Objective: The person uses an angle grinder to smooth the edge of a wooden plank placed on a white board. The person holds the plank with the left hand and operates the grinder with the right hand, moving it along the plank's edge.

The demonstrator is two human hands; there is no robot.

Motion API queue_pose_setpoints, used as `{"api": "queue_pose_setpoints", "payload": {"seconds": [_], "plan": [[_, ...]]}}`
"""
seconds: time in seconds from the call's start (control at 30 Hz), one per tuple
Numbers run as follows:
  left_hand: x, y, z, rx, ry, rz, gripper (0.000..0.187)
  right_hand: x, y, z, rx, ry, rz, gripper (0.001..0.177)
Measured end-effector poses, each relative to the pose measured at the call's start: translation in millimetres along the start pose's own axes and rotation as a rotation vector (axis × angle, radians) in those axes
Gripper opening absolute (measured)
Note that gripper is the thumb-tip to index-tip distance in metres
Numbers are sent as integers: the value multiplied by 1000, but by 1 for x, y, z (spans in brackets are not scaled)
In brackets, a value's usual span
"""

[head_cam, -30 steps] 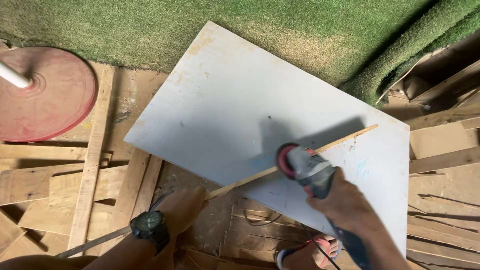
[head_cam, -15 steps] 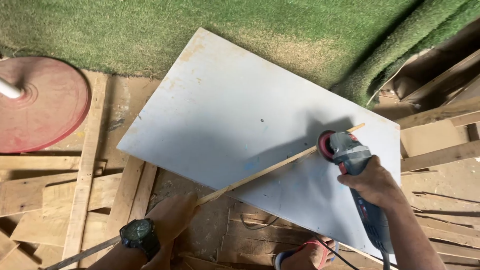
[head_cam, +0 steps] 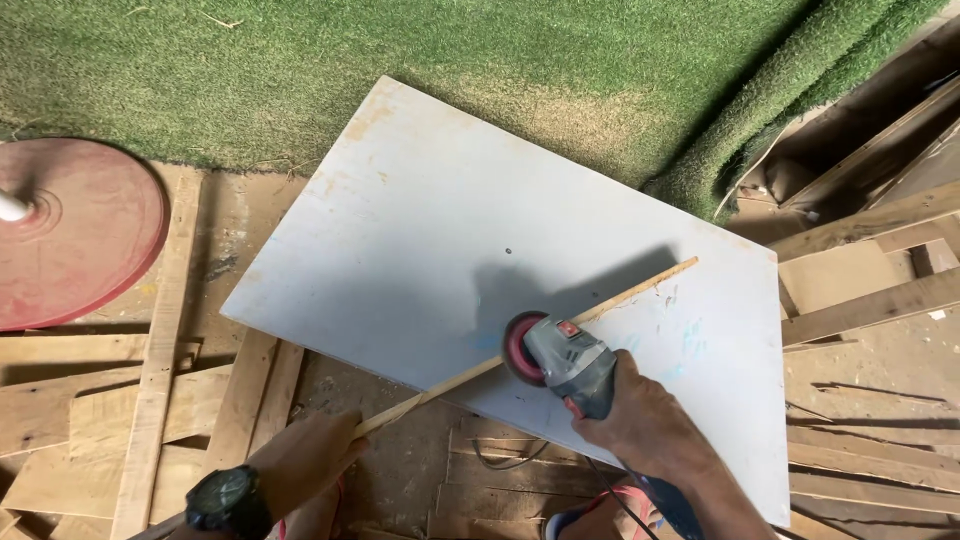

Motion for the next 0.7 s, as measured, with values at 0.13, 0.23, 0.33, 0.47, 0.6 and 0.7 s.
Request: {"api": "queue_pose_setpoints", "payload": {"seconds": [0.13,0.23,0.33,0.47,0.6,0.7], "plan": [[-10,7,-5,-41,-22,-8,27,8,-21,4,-51,114,159,65],[-14,11,-6,-27,-11,8,26,24,-35,22,-26,181,248,70],[-13,13,-9,-19,11,2,24,46,-49,48,32,220,260,74],[-13,16,-7,-48,7,11,25,68,-74,65,187,265,252,76],[-15,14,-4,-43,2,22,27,78,-81,72,232,316,277,78],[-20,17,-4,-35,-25,1,29,67,-74,60,221,284,282,83]]}}
Point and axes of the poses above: each hand's wrist, its own z-axis towards the middle knuckle, its own y-axis out of the palm, x = y × z, the point moved 6 cm from there along z, towards the middle knuckle, and after that the axes turned 6 degrees about y, right-handed, at the moved point
